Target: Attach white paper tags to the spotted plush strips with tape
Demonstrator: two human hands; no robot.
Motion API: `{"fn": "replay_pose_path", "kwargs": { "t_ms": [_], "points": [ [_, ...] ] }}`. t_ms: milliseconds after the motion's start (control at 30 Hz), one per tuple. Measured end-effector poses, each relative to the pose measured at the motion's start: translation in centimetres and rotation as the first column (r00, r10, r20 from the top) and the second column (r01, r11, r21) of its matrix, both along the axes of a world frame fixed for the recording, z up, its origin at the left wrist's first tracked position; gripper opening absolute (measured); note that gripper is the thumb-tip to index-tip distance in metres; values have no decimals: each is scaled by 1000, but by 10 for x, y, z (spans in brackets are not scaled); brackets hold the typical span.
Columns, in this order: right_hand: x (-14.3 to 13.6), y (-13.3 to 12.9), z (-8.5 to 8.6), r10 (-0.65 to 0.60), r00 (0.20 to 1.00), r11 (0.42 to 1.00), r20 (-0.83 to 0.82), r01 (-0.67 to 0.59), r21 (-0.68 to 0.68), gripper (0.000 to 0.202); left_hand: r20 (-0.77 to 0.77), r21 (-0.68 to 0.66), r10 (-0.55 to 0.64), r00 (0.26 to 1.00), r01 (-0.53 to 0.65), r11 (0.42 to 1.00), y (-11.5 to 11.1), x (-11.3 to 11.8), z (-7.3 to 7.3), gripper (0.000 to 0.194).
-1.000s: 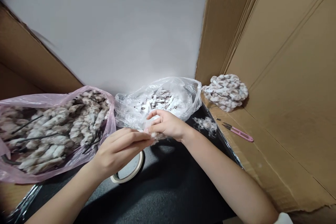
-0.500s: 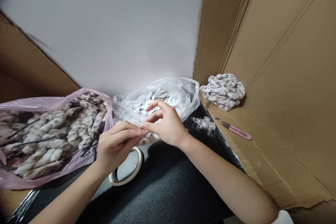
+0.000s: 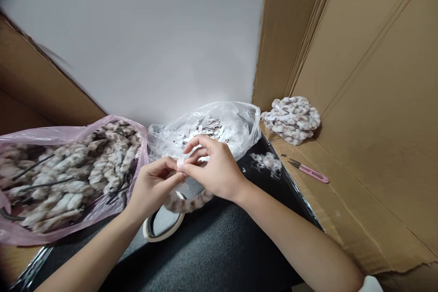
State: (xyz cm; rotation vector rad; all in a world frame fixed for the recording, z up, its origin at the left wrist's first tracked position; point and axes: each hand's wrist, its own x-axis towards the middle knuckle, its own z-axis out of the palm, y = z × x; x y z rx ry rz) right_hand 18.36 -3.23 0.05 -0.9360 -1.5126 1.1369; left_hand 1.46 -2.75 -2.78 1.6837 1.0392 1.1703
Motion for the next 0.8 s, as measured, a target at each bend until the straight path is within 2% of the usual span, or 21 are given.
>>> {"fn": "replay_pose_path", "kwargs": {
  "t_ms": [133,200,300,400,500,600,700,800],
  "points": [
    [-2,-2,-1,-62,998,994,32,59,95,24,17,-48,35,999,-34,998,1,0,-1,19],
    [-2,-3,-2,-78,993,979,86,61,192,22,-84,-26,4,996,-6,1000,2,-1,0,16],
    [-1,-2,-2,-95,976,944,198,25,330,21,-286,3,-75,955,79,997,2,-2,4,19],
    [2,0,-1,-91,956,934,280,-15,356,23,-330,32,-107,938,124,992,2,-2,7,26],
    [4,0,1,-41,952,943,303,-64,328,25,-276,-23,-189,942,190,981,1,-5,9,28],
    [6,-2,3,55,959,964,278,-123,234,25,-164,-181,-288,944,258,949,0,-10,10,25],
    [10,-4,6,106,961,972,256,-155,179,23,9,-361,-339,941,319,877,0,-14,9,22],
    [13,-5,10,86,952,968,294,-150,203,22,192,-447,-339,921,390,805,-1,-12,11,17]
  ]
}}
